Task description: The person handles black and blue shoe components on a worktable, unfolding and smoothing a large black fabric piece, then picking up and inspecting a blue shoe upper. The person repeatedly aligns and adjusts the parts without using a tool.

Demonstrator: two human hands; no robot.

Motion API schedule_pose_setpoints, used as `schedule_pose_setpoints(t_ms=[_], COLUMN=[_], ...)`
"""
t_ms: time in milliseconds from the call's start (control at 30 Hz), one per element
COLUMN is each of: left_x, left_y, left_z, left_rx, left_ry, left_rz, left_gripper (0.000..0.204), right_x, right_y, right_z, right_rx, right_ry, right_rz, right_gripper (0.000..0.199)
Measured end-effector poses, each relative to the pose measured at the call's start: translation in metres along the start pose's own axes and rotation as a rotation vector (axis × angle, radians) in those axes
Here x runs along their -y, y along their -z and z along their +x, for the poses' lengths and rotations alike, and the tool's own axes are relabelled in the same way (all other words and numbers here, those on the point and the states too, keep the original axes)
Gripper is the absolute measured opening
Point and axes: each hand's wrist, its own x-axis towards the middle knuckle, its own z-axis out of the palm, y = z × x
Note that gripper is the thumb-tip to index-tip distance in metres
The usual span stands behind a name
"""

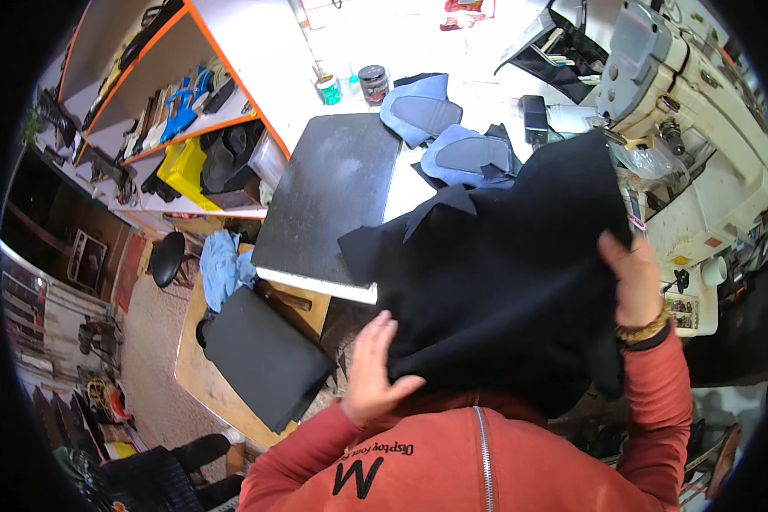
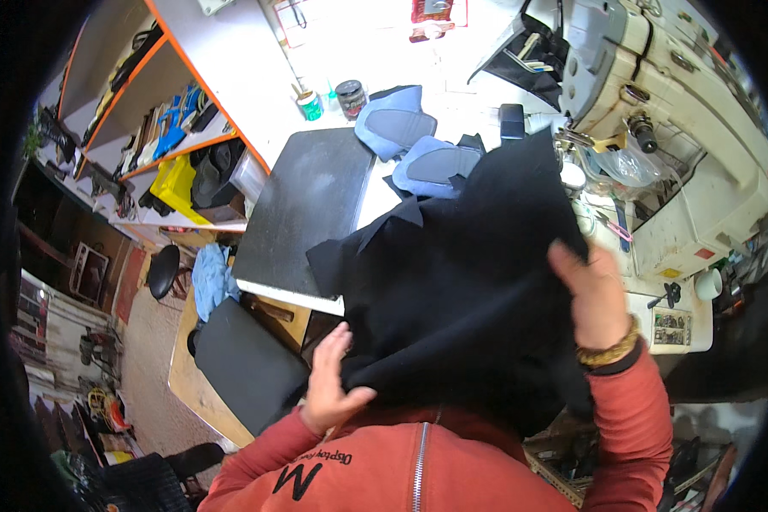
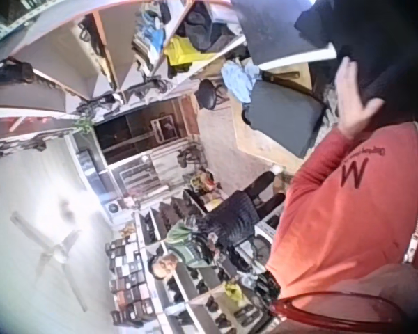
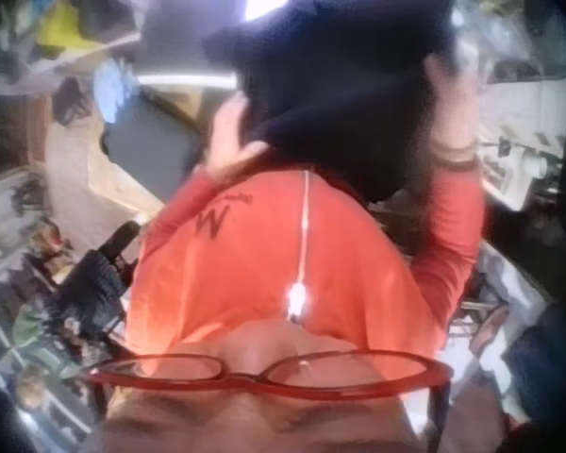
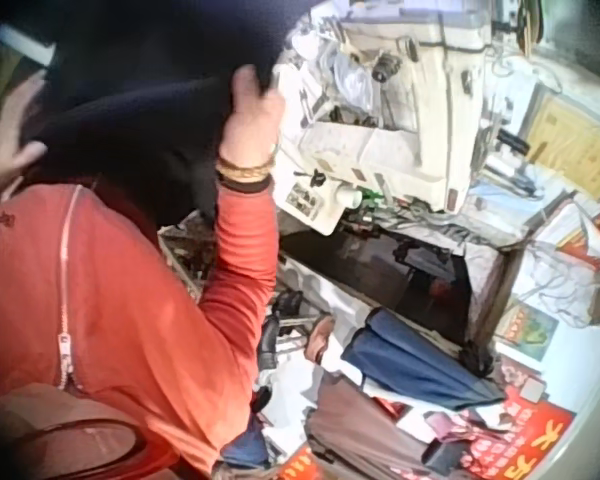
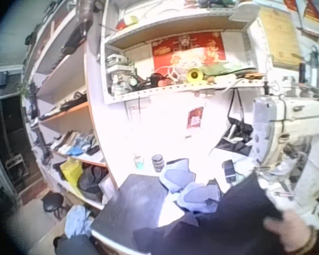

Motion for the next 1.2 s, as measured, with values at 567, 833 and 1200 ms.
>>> schedule_pose_setpoints(t_ms=[567,833,1200], left_x=[-0.012,0.003,0.033], left_y=[-0.087,-0.086,-0.035], left_z=[0.042,0.110,0.126], left_rx=[0.804,0.188,0.852], left_ry=[-0.003,-0.320,0.293], left_rz=[-0.716,-0.058,-0.530], left_gripper=[0.043,0.053,0.026], right_x=[0.138,0.125,0.114], right_y=[0.275,0.270,0.280], right_z=[-0.065,-0.111,-0.132], right_rx=[-0.727,-0.992,-0.843], right_ry=[0.356,0.365,0.395], right_rz=[0.059,0.034,0.081], right_gripper=[0.043,0.048,0.045])
